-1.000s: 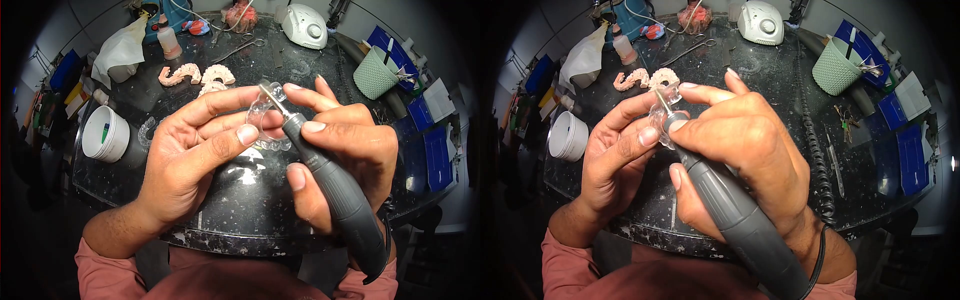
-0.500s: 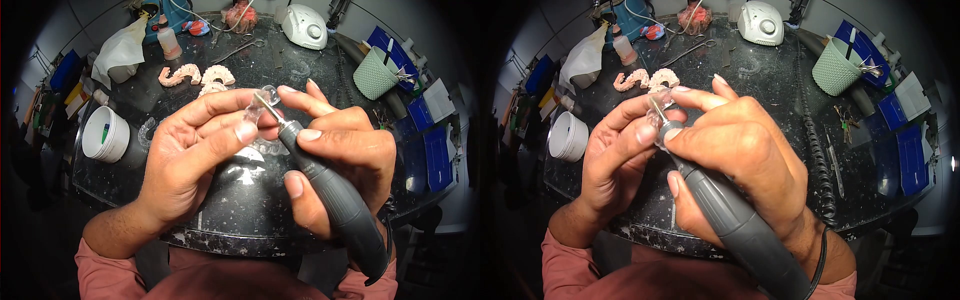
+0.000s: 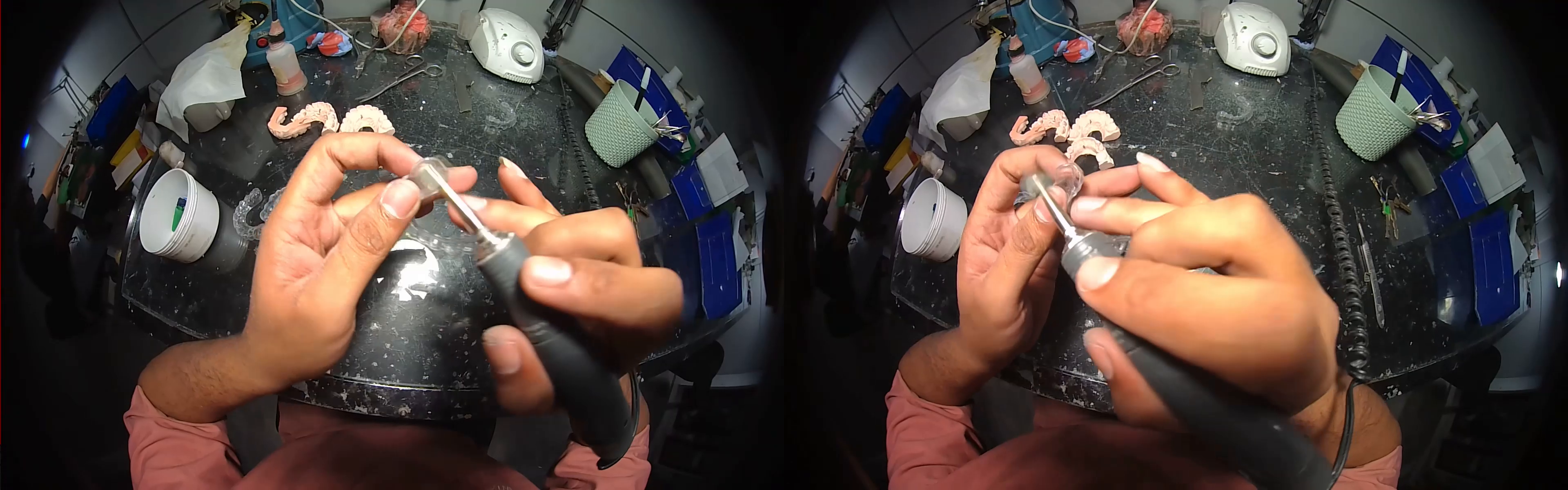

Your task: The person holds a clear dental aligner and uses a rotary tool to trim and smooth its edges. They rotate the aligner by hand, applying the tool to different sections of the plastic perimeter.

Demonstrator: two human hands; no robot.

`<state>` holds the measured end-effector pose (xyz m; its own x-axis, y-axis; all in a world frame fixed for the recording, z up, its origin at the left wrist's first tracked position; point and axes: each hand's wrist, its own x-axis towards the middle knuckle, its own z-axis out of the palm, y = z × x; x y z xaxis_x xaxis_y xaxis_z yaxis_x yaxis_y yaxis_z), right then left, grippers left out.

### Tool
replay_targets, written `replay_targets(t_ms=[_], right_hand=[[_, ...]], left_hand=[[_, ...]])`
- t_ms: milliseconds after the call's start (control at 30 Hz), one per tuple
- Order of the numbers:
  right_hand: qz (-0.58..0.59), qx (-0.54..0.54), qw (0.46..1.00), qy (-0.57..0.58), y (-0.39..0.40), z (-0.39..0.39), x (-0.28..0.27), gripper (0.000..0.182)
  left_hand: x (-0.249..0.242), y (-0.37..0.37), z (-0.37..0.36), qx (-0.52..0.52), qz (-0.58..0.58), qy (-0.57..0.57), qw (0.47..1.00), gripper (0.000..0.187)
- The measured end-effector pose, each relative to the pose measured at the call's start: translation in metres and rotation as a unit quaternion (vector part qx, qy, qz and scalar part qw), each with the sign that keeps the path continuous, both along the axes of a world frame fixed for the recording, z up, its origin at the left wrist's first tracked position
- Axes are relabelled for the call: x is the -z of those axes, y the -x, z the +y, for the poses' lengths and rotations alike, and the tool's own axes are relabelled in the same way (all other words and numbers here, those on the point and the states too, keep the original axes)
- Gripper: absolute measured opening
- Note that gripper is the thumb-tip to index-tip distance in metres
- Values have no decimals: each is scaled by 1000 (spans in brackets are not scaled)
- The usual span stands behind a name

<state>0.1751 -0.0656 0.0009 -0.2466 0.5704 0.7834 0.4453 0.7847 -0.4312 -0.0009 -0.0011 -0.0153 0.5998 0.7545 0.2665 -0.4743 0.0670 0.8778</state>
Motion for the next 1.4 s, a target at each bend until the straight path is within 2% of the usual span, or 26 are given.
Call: replay_targets(t_ms=[133, 200, 233, 267, 333, 500, 667, 767, 867, 1100, 1233, 1333, 1400], right_hand=[[15, 14, 1000, -3, 1, 4, 8, 43], [22, 17, 1000, -8, -1, 5, 5, 43], [-25, 24, 999, 5, -3, 3, -2, 43], [-72, 33, 997, 18, -4, 2, -6, 43], [-45, 30, 998, 13, -3, 3, 1, 42], [-12, 35, 999, 1, -2, 5, 4, 41], [-71, 58, 996, 0, -4, -1, -4, 39], [-10, 46, 998, -29, 1, 5, 8, 37], [-52, 64, 996, -20, 0, 5, 6, 37], [-47, 36, 998, 14, -1, 0, -1, 36], [-22, 33, 999, -7, -1, 3, 6, 37], [-66, 34, 997, 20, -1, 1, 0, 39], [-33, 38, 999, 5, -1, 3, 3, 40]], left_hand=[[0, -2, -4, -3, 11, 7, 1000, 28], [-2, 1, -2, -9, 80, -36, 996, 29], [-4, 1, -2, -20, 90, -26, 995, 31], [-5, 1, -2, -21, 90, -25, 995, 31], [-6, 2, -1, -1, 55, 49, 997, 34], [-4, 2, 2, 18, 61, 24, 998, 34], [-3, 1, 1, 24, 26, 78, 996, 33], [0, 1, 1, 8, 22, 70, 997, 33], [-1, 0, 0, -4, 29, 70, 997, 33], [-7, 2, 0, -15, 47, 58, 997, 32], [-8, 3, 0, -20, 46, 72, 996, 33], [-8, 3, 0, -26, 51, 56, 997, 33], [-7, 3, 1, -29, 61, 38, 997, 33]])
